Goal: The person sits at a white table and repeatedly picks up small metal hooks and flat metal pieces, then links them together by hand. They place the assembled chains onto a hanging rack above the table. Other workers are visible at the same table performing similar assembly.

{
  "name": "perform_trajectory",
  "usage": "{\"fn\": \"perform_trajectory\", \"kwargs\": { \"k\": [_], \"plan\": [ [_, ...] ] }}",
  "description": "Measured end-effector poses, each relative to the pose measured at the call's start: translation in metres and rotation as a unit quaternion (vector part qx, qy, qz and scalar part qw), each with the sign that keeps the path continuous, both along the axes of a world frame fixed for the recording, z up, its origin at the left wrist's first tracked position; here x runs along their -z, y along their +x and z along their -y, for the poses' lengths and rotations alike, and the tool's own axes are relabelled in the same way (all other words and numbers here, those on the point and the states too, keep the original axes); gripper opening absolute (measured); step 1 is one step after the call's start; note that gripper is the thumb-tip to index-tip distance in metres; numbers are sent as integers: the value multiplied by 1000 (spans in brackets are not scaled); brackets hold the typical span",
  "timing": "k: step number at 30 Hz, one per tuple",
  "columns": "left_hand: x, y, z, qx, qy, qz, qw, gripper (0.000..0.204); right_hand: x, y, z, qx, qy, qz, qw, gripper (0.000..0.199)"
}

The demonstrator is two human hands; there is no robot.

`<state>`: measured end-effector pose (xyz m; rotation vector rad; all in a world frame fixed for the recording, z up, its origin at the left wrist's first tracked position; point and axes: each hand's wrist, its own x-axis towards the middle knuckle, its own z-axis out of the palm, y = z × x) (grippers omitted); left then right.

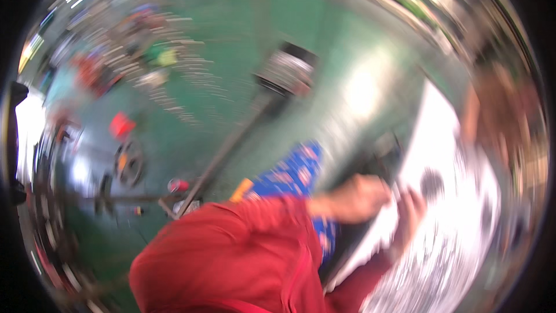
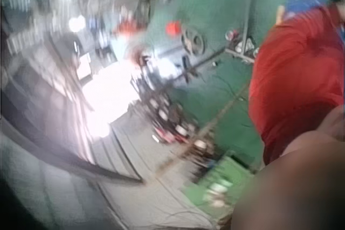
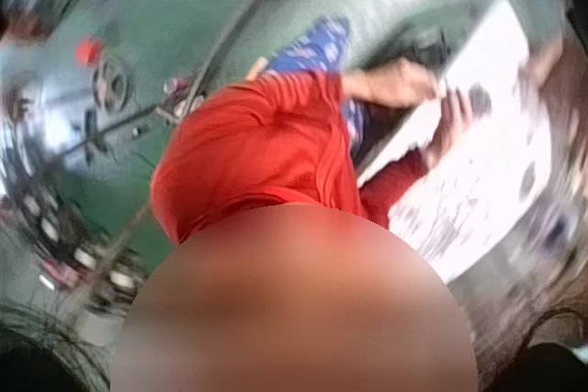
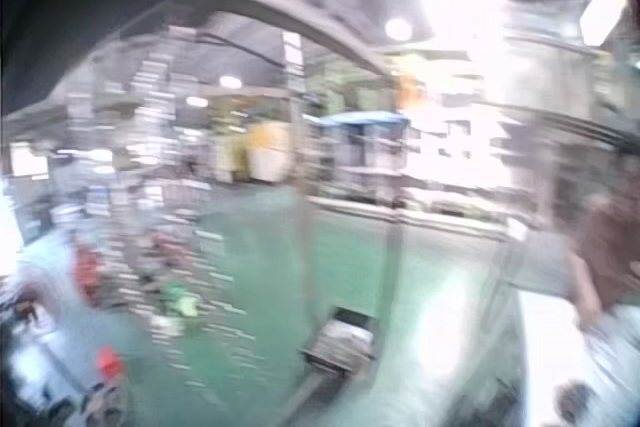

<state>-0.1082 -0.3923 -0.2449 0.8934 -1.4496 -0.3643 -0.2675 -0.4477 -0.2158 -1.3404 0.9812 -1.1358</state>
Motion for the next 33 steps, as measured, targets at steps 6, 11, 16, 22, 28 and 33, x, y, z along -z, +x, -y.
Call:
{"fn": "perform_trajectory", "kwargs": {
  "k": [6, 11, 16, 22, 28, 33],
  "plan": [
    [8, 10, 20, 290, 284, -239, 882, 9, 0, -10, 20, -88, 165, 118, 975, 35],
    [8, 18, 35, 344, 298, -176, 873, 11, -7, -8, 12, -66, 139, 70, 986, 26],
    [2, 16, 48, 354, 296, -162, 872, 13, -12, -7, 7, -72, -1, 16, 997, 26],
    [-1, 8, 62, 334, 296, -130, 885, 14, -19, -4, 5, 28, -24, -66, 997, 25],
    [8, -4, 75, 286, 294, -107, 906, 11, -7, 8, 0, 158, -70, -24, 985, 20],
    [20, -4, 71, 247, 265, -22, 932, 8, 11, 12, -7, 207, -62, 34, 976, 16]
  ]
}}
